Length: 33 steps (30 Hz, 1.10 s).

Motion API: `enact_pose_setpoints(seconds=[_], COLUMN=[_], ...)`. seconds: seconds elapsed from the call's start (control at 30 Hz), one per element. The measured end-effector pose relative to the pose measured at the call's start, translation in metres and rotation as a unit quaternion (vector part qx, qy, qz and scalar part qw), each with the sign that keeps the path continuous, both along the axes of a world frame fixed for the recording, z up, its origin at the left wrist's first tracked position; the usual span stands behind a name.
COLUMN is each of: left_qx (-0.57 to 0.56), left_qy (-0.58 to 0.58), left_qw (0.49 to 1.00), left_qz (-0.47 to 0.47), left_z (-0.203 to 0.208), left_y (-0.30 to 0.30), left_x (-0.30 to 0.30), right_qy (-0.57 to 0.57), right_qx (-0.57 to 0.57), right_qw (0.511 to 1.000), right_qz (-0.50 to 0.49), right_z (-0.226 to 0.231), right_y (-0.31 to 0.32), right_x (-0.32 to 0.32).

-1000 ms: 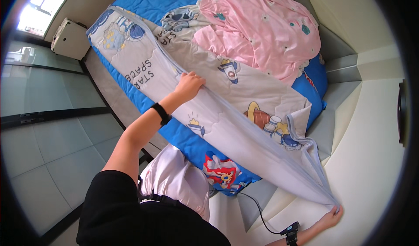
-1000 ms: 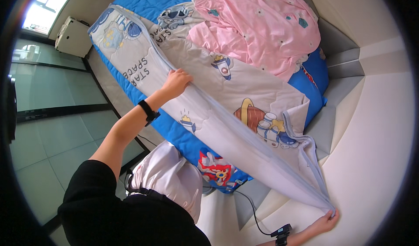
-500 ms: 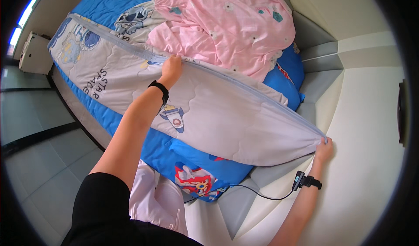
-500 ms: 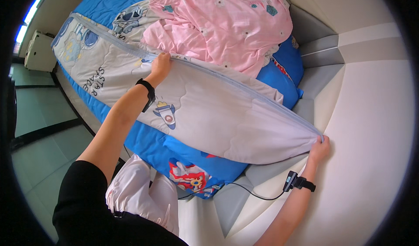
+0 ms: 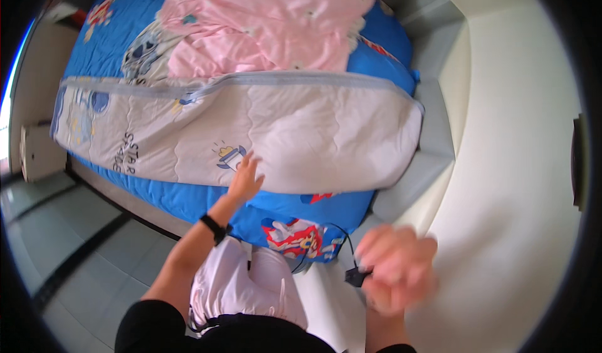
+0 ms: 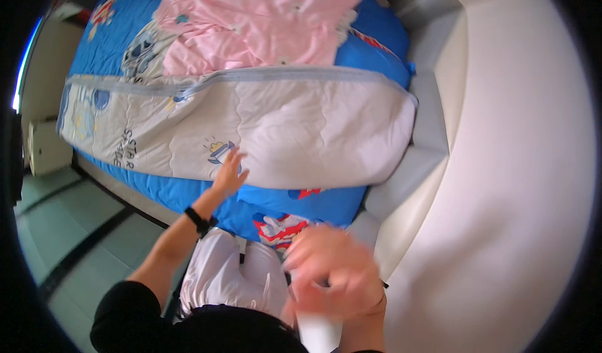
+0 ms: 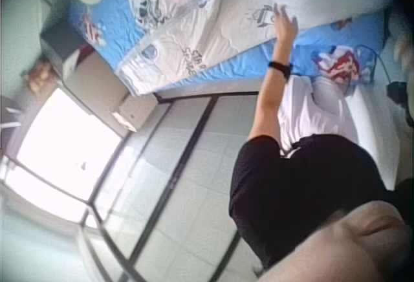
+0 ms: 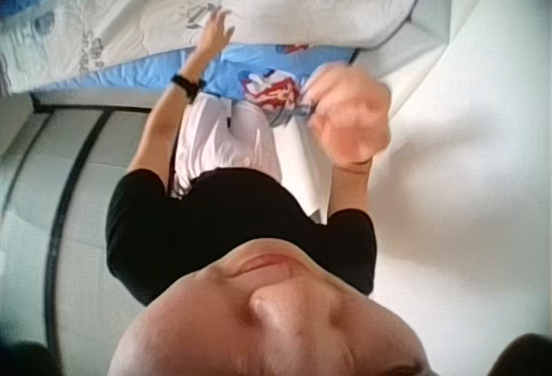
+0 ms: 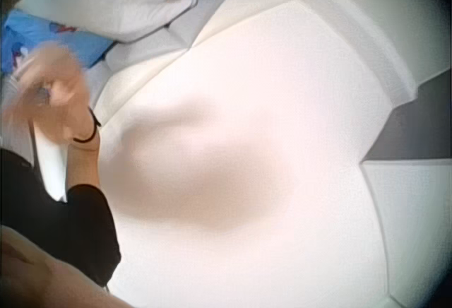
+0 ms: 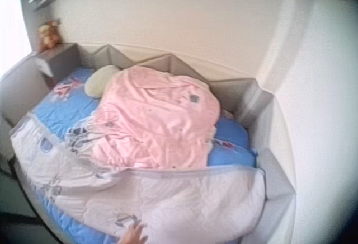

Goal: The person folds a patterned blanket on a bed and places it inside an overhead storage compartment in a bedroom.

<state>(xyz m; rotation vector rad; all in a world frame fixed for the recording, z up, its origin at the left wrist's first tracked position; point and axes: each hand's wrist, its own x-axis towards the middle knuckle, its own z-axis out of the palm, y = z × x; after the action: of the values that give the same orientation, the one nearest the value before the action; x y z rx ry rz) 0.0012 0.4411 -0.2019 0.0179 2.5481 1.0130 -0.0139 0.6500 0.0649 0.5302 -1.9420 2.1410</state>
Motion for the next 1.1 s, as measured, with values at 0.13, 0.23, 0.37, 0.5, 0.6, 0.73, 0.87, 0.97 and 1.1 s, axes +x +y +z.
enact_pose_setpoints(seconds=[0.13, 0.23, 0.37, 0.5, 0.6, 0.73, 0.87, 0.97, 1.1], left_qx=[0.059, 0.052, 0.036, 0.005, -0.048, -0.093, -0.160, -0.197, -0.170], left_qy=[-0.067, -0.049, 0.021, 0.091, 0.111, 0.143, 0.069, 0.102, 0.123], left_qw=[0.993, 0.988, 0.985, 0.983, 0.984, 0.967, 0.962, 0.959, 0.963], left_qz=[-0.074, -0.138, -0.168, -0.159, -0.128, -0.191, -0.211, -0.175, -0.166], left_z=[0.046, 0.075, 0.109, 0.145, 0.182, 0.206, 0.219, 0.216, 0.215], left_y=[0.024, 0.027, 0.026, 0.015, -0.015, -0.034, -0.069, -0.101, -0.124], left_x=[0.059, 0.079, 0.084, 0.093, 0.114, 0.139, 0.176, 0.197, 0.212], right_qy=[0.060, 0.174, 0.227, 0.338, 0.443, 0.223, 0.061, 0.001, -0.019], right_qx=[-0.158, -0.239, -0.265, -0.223, -0.231, 0.206, 0.465, 0.483, 0.508], right_qw=[0.985, 0.949, 0.934, 0.914, 0.866, 0.953, 0.878, 0.868, 0.859], right_qz=[0.035, 0.110, 0.078, 0.031, -0.016, 0.017, 0.099, 0.119, 0.063], right_z=[0.042, 0.055, 0.076, 0.097, 0.099, 0.078, -0.011, -0.036, -0.038], right_y=[-0.024, -0.029, -0.033, -0.029, -0.037, -0.024, -0.036, -0.038, -0.040], right_x=[0.029, 0.043, 0.074, 0.106, 0.119, 0.162, 0.207, 0.240, 0.275])
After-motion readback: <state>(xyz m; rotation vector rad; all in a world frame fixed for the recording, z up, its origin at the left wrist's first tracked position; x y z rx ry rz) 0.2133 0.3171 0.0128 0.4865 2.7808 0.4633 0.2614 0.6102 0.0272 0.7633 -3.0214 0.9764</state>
